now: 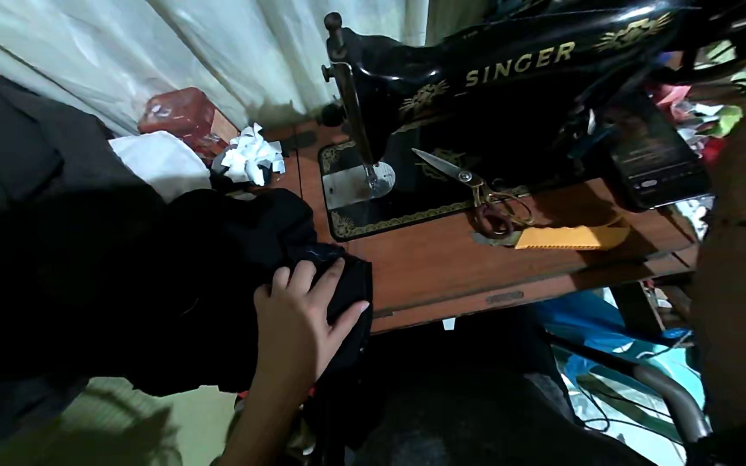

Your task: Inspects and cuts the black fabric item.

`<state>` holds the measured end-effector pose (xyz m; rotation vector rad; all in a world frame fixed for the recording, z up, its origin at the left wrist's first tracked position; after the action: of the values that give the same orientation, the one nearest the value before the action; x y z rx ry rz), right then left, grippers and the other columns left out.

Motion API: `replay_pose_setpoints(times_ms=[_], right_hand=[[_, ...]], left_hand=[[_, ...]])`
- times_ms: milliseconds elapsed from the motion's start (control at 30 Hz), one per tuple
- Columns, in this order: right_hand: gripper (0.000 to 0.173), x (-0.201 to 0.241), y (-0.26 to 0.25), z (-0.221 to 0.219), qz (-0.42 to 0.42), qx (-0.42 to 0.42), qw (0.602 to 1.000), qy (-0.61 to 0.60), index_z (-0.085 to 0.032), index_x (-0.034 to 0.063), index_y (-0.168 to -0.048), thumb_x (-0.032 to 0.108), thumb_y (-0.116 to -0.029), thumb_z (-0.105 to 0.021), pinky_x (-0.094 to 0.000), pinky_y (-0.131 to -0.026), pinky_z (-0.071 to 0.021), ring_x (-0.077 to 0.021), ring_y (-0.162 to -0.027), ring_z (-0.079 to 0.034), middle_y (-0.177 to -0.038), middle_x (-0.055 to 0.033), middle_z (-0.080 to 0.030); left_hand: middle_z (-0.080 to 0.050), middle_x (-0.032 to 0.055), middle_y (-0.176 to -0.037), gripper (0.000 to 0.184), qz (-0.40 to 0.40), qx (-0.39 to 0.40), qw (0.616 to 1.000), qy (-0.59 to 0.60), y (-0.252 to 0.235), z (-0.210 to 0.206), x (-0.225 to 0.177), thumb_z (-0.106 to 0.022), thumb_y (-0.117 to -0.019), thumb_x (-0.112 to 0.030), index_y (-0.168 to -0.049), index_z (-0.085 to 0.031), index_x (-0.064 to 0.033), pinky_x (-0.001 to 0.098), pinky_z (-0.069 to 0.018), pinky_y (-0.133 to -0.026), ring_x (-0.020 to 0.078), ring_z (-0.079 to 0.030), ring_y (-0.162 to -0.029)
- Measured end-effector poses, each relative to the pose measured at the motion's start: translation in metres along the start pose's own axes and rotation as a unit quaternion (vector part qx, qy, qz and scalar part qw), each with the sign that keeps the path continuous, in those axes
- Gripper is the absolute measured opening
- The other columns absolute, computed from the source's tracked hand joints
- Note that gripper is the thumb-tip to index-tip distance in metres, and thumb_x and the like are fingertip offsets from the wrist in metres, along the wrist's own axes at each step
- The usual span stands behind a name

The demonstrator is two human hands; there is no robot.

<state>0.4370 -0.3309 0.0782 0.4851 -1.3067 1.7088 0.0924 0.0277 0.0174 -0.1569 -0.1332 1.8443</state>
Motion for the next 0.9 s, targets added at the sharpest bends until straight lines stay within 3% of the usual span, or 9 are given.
replay_pose_setpoints(times_ms=[133,233,333,400,500,600,700,800,900], right_hand=[[0.043,0.016,0.013,0.008,0.011,-0.009,0.997,-0.070,-0.052,-0.0058,-0.137,0.026,-0.1086,-0.048,-0.0261,-0.105,-0.0495,-0.0061,-0.119,-0.060,-0.131,-0.0081,-0.062],[0.033,0.060,0.043,0.031,0.070,-0.046,0.996,-0.005,-0.061,-0.0063,-0.122,0.022,-0.1080,-0.051,-0.0256,-0.098,-0.0513,-0.0037,-0.105,-0.063,-0.115,-0.0052,-0.067],[0.034,0.111,0.089,-0.015,0.158,0.160,0.969,0.104,-0.059,-0.0076,-0.130,0.016,-0.1057,-0.053,-0.0421,-0.096,-0.0541,-0.0263,-0.108,-0.065,-0.122,-0.0233,-0.065],[0.027,0.118,0.120,-0.066,0.173,0.302,0.926,0.144,-0.070,0.0006,-0.122,0.014,-0.0993,-0.063,-0.0558,-0.094,-0.0537,-0.0376,-0.109,-0.066,-0.117,-0.0213,-0.068],[0.021,0.103,0.142,-0.106,0.173,0.361,0.896,0.190,-0.074,0.0012,-0.115,0.007,-0.0958,-0.067,-0.0611,-0.092,-0.0533,-0.0424,-0.111,-0.066,-0.113,-0.0203,-0.071],[0.021,0.099,0.141,-0.118,0.147,0.373,0.881,0.251,-0.073,0.0015,-0.114,0.008,-0.0947,-0.068,-0.0656,-0.083,-0.0540,-0.0468,-0.106,-0.067,-0.108,-0.0229,-0.071],[0.026,0.104,0.135,-0.131,0.125,0.394,0.856,0.309,-0.070,0.0052,-0.117,0.010,-0.0921,-0.071,-0.0667,-0.067,-0.0525,-0.0495,-0.092,-0.068,-0.098,-0.0244,-0.070],[0.036,0.105,0.129,-0.148,0.116,0.425,0.835,0.330,-0.067,0.0066,-0.125,0.004,-0.0894,-0.067,-0.0660,-0.065,-0.0514,-0.0492,-0.088,-0.068,-0.099,-0.0250,-0.069],[0.043,0.107,0.124,-0.153,0.121,0.447,0.821,0.333,-0.065,0.0091,-0.128,0.003,-0.0864,-0.070,-0.0649,-0.068,-0.0523,-0.0471,-0.091,-0.067,-0.105,-0.0231,-0.068]], left_hand=[[-0.065,0.0170,-0.118,0.071,0.006,-0.018,0.999,0.029,0.004,0.007,-0.004,-0.057,-0.0889,-0.072,-0.138,-0.067,-0.0218,0.0632,-0.0467,-0.083,0.0417,-0.060,-0.107],[-0.056,0.0219,-0.139,0.065,0.004,-0.094,0.995,0.042,0.010,0.024,-0.020,-0.065,-0.0886,-0.065,-0.138,-0.066,-0.0220,0.0692,-0.0375,-0.099,0.0487,-0.049,-0.129],[-0.062,0.0160,-0.134,0.044,-0.037,-0.170,0.981,0.086,0.015,0.037,-0.041,-0.070,-0.0923,-0.049,-0.125,-0.074,-0.0194,0.0595,-0.0374,-0.102,0.0395,-0.051,-0.127],[-0.065,0.0084,-0.136,0.031,-0.060,-0.181,0.975,0.114,0.013,0.033,-0.045,-0.067,-0.0969,-0.038,-0.118,-0.076,-0.0169,0.0533,-0.0392,-0.105,0.0308,-0.054,-0.130],[-0.061,0.0037,-0.145,0.024,-0.070,-0.171,0.974,0.128,0.003,0.026,-0.037,-0.058,-0.1022,-0.027,-0.113,-0.073,-0.0119,0.0496,-0.0366,-0.110,0.0248,-0.050,-0.140],[-0.050,0.0012,-0.157,0.026,-0.113,-0.123,0.979,0.117,-0.009,0.019,-0.039,-0.048,-0.1054,-0.022,-0.121,-0.066,-0.0135,0.0582,-0.0232,-0.121,0.0259,-0.032,-0.153],[-0.033,-0.0050,-0.167,0.047,-0.148,-0.075,0.983,0.077,-0.021,0.015,-0.047,-0.047,-0.1040,-0.026,-0.151,-0.052,-0.0255,0.0682,-0.0094,-0.122,0.0294,-0.011,-0.159],[-0.052,0.0036,-0.153,0.067,-0.117,-0.032,0.992,0.039,-0.034,0.012,-0.039,-0.058,-0.0997,-0.035,-0.161,-0.035,-0.0219,0.0747,-0.0102,-0.118,0.0320,-0.033,-0.152],[-0.064,0.0123,-0.116,0.056,-0.080,-0.040,0.996,0.030,-0.041,0.012,-0.023,-0.069,-0.0927,-0.041,-0.141,-0.061,-0.0138,0.0696,-0.0235,-0.114,0.0345,-0.057,-0.120]])
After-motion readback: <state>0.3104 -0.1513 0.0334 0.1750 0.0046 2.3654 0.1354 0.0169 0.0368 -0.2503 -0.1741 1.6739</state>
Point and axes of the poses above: each hand's wrist, its own y-axis away from the middle knuckle, its own z-axis out of the back of the hand, x = y × z, the point moved 10 cm from there along -y, towards the middle knuckle
